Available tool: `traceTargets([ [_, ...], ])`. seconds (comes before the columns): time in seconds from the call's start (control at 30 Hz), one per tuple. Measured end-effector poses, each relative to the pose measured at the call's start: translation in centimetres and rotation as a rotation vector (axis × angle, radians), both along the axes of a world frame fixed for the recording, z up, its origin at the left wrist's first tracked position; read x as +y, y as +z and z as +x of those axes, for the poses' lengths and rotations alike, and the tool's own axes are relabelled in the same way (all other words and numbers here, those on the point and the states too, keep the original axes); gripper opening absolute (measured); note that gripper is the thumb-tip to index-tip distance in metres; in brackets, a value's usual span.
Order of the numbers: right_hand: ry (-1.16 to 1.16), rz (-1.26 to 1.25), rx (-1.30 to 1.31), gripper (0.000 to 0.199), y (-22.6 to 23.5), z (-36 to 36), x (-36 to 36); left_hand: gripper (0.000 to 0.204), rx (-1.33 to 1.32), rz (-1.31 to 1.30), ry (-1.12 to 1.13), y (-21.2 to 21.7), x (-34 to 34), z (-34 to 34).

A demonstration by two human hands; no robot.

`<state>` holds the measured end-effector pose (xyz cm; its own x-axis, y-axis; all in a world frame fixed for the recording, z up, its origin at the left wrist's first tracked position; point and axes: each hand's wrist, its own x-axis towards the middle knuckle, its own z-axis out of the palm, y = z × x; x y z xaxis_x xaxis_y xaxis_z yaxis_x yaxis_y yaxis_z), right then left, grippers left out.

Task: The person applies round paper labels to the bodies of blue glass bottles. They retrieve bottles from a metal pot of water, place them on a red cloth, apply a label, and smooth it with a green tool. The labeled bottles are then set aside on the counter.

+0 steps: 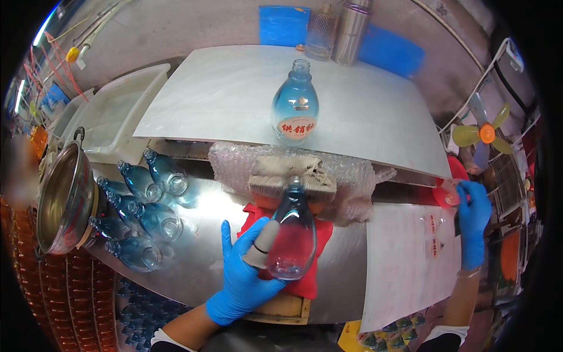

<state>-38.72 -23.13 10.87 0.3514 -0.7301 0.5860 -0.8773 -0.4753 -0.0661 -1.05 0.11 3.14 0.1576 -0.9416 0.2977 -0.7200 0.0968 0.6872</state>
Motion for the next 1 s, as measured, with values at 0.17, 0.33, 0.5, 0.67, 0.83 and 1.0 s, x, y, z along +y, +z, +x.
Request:
traceTargets([
  [0.17, 0.336, 0.194, -0.117, 0.012, -0.3, 7.4, 7.5, 0.097, 0.104, 0.046, -0.041, -1.7, -0.3, 0.4],
  [0.33, 0.529, 0.722, -0.411, 0.012, 1.0, 14.5, 10.8, 0.100, 0.429, 0.139, -0.205, -2.6, -1.0, 2.3],
  [0.5, 0.564, 1.234, -0.469, 0.020, 0.8, 20.1, 10.3, 0.108, 0.673, 0.121, -0.314, -3.2, -1.3, 2.0],
  [0.67, 0.587, 1.241, -0.493, 0.017, 0.2, 23.4, 10.4, 0.101, 1.378, 0.055, -0.535, -2.0, -1.1, 3.1],
  [0.83, 0.486, 1.033, -0.445, 0.021, -0.6, 24.2, 10.0, 0.089, 0.797, 0.161, -0.287, -0.6, -1.6, 1.9],
  [1.0, 0.316, 1.080, -0.902, 0.028, -4.6, 22.5, 11.6, 0.077, 0.880, 0.131, -0.342, 0.0, -1.9, 2.1],
])
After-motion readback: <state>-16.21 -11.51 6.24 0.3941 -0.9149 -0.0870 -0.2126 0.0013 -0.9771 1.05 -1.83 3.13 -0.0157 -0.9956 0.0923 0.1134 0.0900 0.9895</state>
